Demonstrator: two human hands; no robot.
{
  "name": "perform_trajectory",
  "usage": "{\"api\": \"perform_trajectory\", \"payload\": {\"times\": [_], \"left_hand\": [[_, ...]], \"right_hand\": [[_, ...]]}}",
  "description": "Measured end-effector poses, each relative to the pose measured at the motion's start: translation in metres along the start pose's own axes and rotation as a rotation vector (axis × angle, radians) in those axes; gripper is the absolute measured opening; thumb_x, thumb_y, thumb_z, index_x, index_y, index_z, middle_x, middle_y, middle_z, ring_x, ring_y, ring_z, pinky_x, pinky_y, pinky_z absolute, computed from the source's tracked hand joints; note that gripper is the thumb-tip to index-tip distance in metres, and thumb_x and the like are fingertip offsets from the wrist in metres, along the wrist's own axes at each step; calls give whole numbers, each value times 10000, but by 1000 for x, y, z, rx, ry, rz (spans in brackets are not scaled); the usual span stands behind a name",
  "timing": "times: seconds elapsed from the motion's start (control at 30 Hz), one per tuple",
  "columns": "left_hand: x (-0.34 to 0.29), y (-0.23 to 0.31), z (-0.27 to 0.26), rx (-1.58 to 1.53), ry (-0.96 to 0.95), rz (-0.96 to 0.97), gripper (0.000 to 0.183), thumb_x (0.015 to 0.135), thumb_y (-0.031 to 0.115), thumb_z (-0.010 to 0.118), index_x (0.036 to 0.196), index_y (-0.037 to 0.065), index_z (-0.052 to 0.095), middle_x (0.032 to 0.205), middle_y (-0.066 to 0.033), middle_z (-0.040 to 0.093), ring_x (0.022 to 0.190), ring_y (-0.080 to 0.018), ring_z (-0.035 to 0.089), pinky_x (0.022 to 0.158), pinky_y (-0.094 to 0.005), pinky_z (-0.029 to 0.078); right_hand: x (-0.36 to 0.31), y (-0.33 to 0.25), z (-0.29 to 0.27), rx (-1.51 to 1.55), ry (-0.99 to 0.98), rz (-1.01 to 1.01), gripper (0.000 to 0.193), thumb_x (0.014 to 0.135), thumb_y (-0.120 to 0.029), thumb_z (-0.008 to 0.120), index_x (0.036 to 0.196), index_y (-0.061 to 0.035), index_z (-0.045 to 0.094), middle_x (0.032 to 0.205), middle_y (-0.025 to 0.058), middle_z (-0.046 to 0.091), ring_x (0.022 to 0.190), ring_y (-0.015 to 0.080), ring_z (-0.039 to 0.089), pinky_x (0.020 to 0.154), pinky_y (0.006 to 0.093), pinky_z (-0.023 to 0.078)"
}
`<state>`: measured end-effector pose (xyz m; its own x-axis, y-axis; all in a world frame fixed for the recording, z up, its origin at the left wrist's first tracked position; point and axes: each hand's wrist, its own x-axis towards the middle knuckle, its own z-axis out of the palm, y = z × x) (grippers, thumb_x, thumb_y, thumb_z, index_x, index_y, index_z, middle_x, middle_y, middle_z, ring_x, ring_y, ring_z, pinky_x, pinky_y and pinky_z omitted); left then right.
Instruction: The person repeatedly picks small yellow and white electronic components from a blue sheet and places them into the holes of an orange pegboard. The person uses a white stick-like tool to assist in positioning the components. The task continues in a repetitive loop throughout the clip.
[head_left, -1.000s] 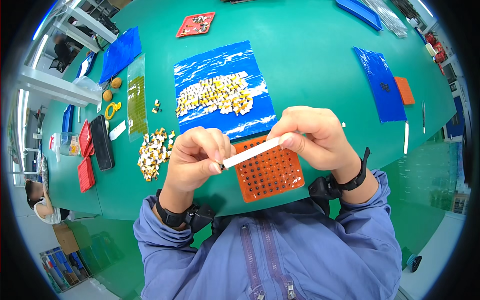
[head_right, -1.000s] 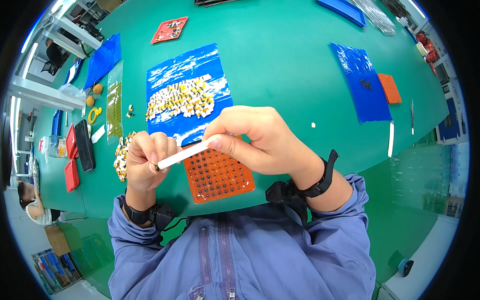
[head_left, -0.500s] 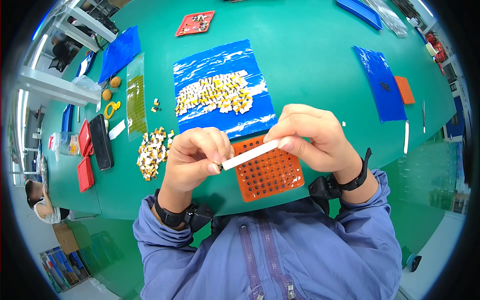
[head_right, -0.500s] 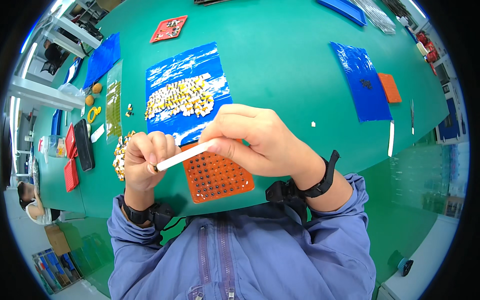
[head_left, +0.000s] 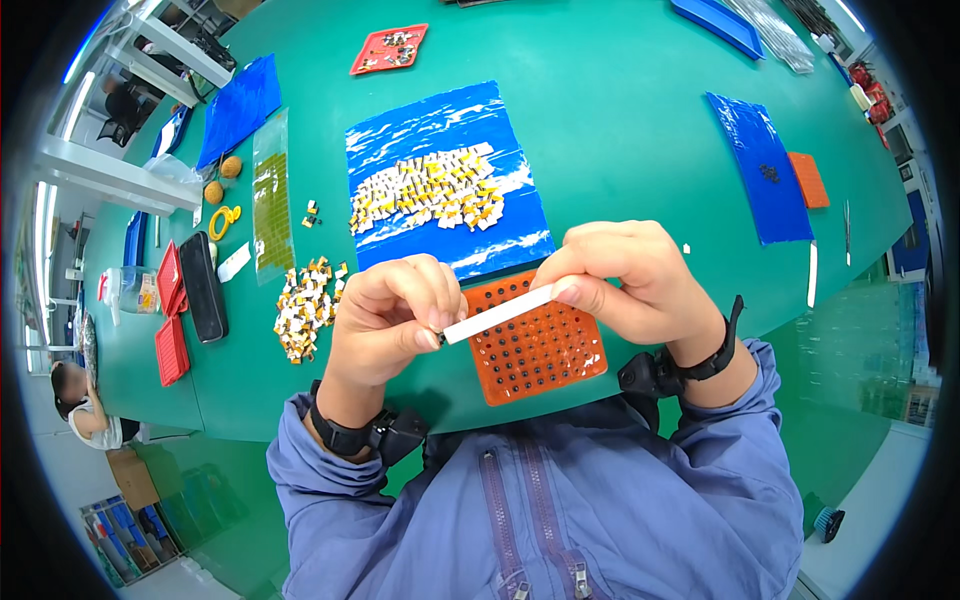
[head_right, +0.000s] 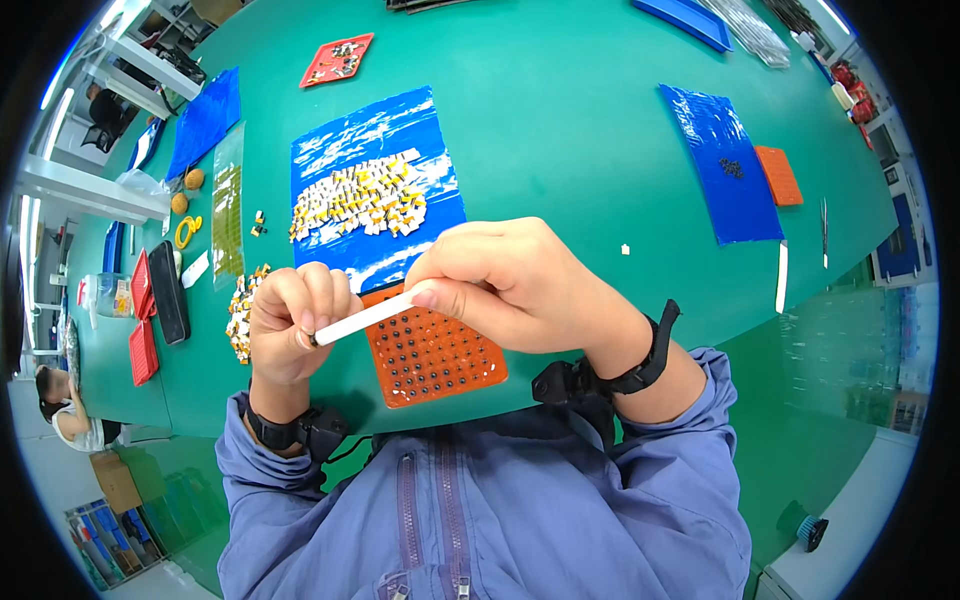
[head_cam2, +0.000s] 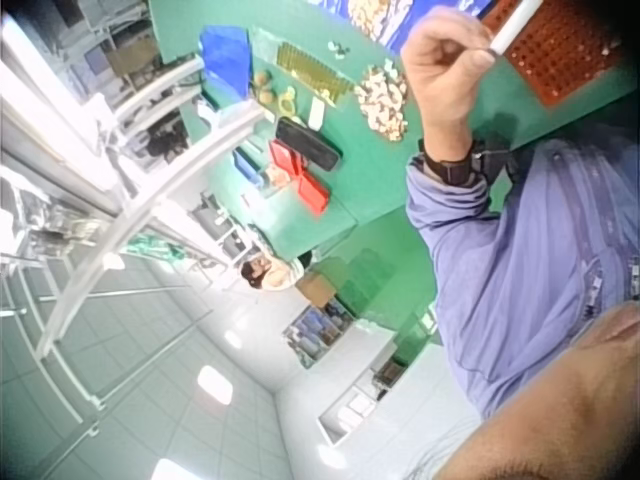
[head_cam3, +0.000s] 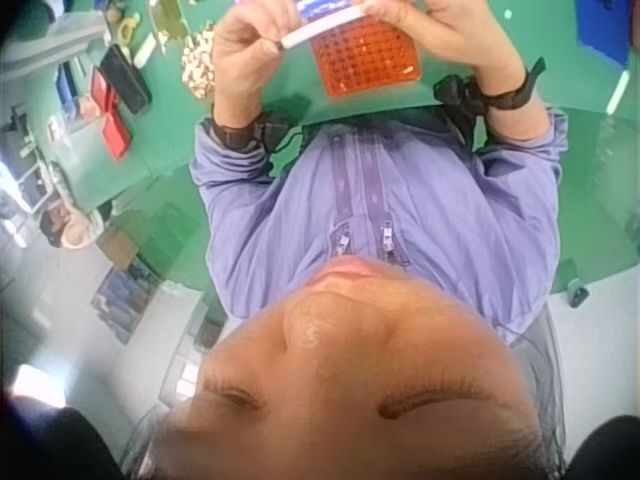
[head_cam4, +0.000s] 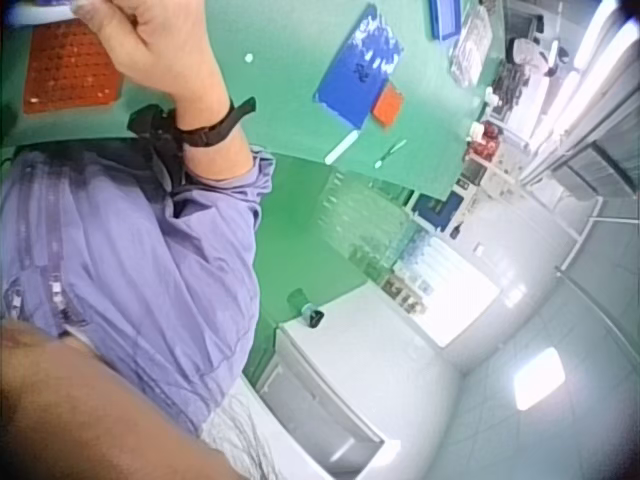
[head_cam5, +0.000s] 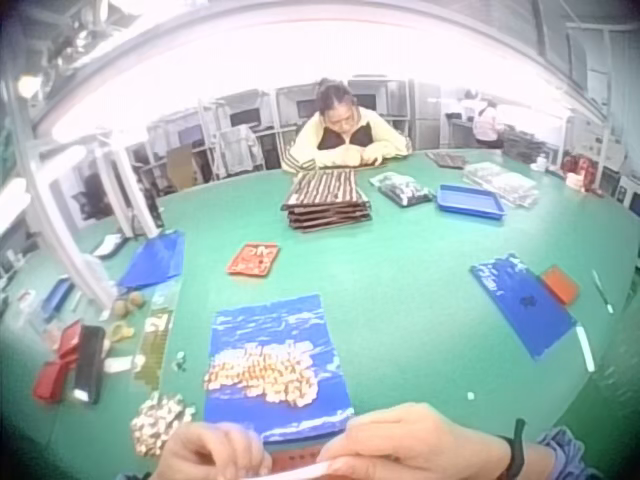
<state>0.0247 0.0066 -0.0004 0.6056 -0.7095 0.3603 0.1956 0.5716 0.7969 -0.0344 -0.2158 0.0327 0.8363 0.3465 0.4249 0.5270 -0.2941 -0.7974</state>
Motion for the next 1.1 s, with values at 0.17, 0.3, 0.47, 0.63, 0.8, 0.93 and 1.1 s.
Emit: {"api": "perform_trajectory", "payload": {"times": [0.17,0.3,0.47,0.63,0.8,0.93,1.1], "left_hand": [[2,1,3,29,51,17,126,748,49,633,754,37,508,736,-42,491,703,-151,483,666,-282,416],[0,0,3,132,188,51,105,770,35,595,788,34,491,748,-47,474,719,-147,471,673,-278,411],[2,2,2,223,207,30,101,848,84,510,827,70,412,792,-33,417,744,-132,421,682,-255,385],[1,4,3,232,263,-42,84,817,45,541,820,43,457,801,-67,515,714,-120,488,674,-238,401],[2,6,5,261,335,-92,68,799,20,555,816,32,490,783,-55,543,692,-91,509,654,-212,402],[3,5,5,339,379,-147,60,795,28,568,819,30,513,777,-33,555,692,-69,504,642,-193,394],[3,8,6,426,400,-193,44,813,29,542,841,27,507,786,-31,540,698,-75,492,636,-199,392]], "right_hand": [[-2,1,1,44,22,23,81,775,-90,606,786,-10,604,682,85,607,583,172,587,515,254,445],[-3,-10,-3,29,118,117,91,724,-82,663,772,-27,608,686,62,610,581,152,589,503,235,437],[-5,-6,-6,94,238,-172,148,650,-42,718,749,-37,607,688,41,605,566,138,547,484,236,410],[-9,-11,-3,225,168,-263,156,672,-72,709,693,-27,562,662,60,586,533,169,526,451,260,394],[-8,-11,10,141,43,-436,245,747,-206,675,707,-17,524,570,54,531,436,172,459,391,270,339],[-7,-11,11,92,18,-446,237,750,-207,671,712,-19,532,578,45,518,444,168,458,397,277,339],[-6,-16,11,106,-71,-383,201,684,-103,701,688,-15,520,614,46,490,488,190,481,427,285,382]]}}
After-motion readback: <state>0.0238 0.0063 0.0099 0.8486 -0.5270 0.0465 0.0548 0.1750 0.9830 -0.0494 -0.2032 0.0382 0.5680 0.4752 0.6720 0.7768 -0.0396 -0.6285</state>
